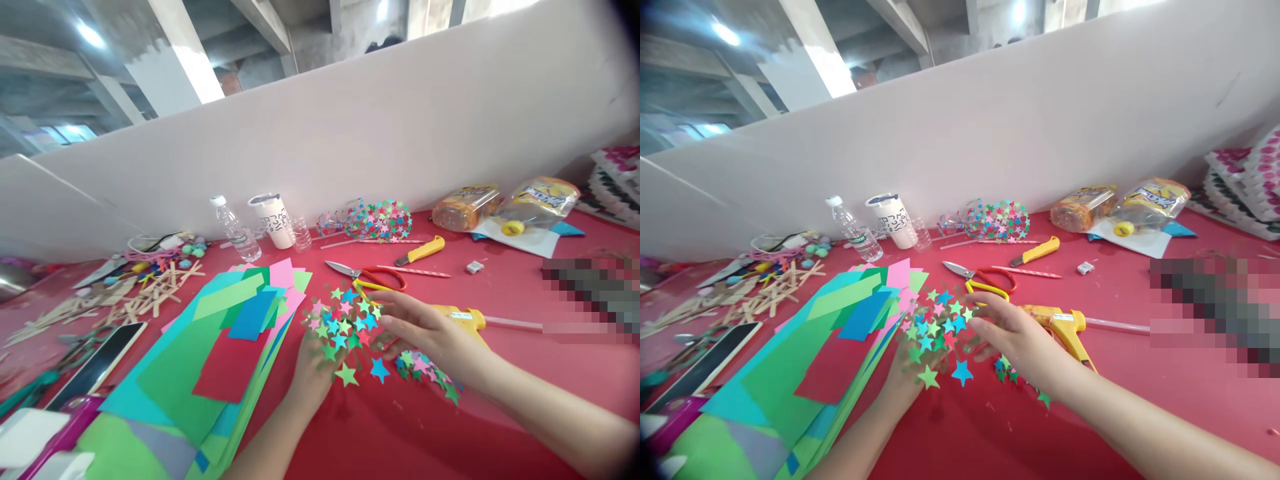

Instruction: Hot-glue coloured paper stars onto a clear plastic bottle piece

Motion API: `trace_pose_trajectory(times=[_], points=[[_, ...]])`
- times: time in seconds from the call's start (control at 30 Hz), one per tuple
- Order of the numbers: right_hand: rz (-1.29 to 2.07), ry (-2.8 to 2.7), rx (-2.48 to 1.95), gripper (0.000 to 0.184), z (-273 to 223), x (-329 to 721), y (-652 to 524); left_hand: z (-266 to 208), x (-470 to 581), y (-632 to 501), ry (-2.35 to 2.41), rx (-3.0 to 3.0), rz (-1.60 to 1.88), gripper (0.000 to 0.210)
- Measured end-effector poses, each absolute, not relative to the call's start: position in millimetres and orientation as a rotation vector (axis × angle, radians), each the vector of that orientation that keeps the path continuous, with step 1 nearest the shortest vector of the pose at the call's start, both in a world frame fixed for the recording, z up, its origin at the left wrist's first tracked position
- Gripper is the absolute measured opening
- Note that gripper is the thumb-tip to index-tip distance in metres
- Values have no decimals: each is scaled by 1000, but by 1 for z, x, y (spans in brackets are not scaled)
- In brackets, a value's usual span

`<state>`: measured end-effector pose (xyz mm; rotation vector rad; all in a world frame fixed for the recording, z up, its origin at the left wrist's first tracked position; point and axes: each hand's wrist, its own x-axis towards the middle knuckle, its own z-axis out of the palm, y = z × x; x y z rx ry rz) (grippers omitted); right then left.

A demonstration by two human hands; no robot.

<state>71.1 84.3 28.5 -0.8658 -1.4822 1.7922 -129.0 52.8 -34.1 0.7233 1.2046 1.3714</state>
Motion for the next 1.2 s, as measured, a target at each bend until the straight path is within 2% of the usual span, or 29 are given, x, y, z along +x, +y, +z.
trace_pose_trajectory(times=[0.13, 0.33, 0.57, 0.83, 1.03, 1.2], points=[[1775, -1437, -973, 44, 29, 67, 86, -25, -130, 56, 1212, 874, 1302, 36], [1745, -1401, -1015, 44, 25, 66, 93, -20, -154, 63, 1272, 1130, 1181, 74], [1716, -1432, -1054, 43, 21, 70, 97, -18, -170, 74, 1399, 1261, 1289, 41], [1580, -1607, -1115, 40, 16, 75, 99, -18, -165, 72, 1414, 1316, 1398, 43], [1060, -1798, -1234, 32, 46, 93, 102, -13, -165, 73, 1496, 1309, 1644, 33], [694, -2068, -1235, 20, 68, 120, 99, 24, -148, 54, 1561, 1359, 1873, 24]])
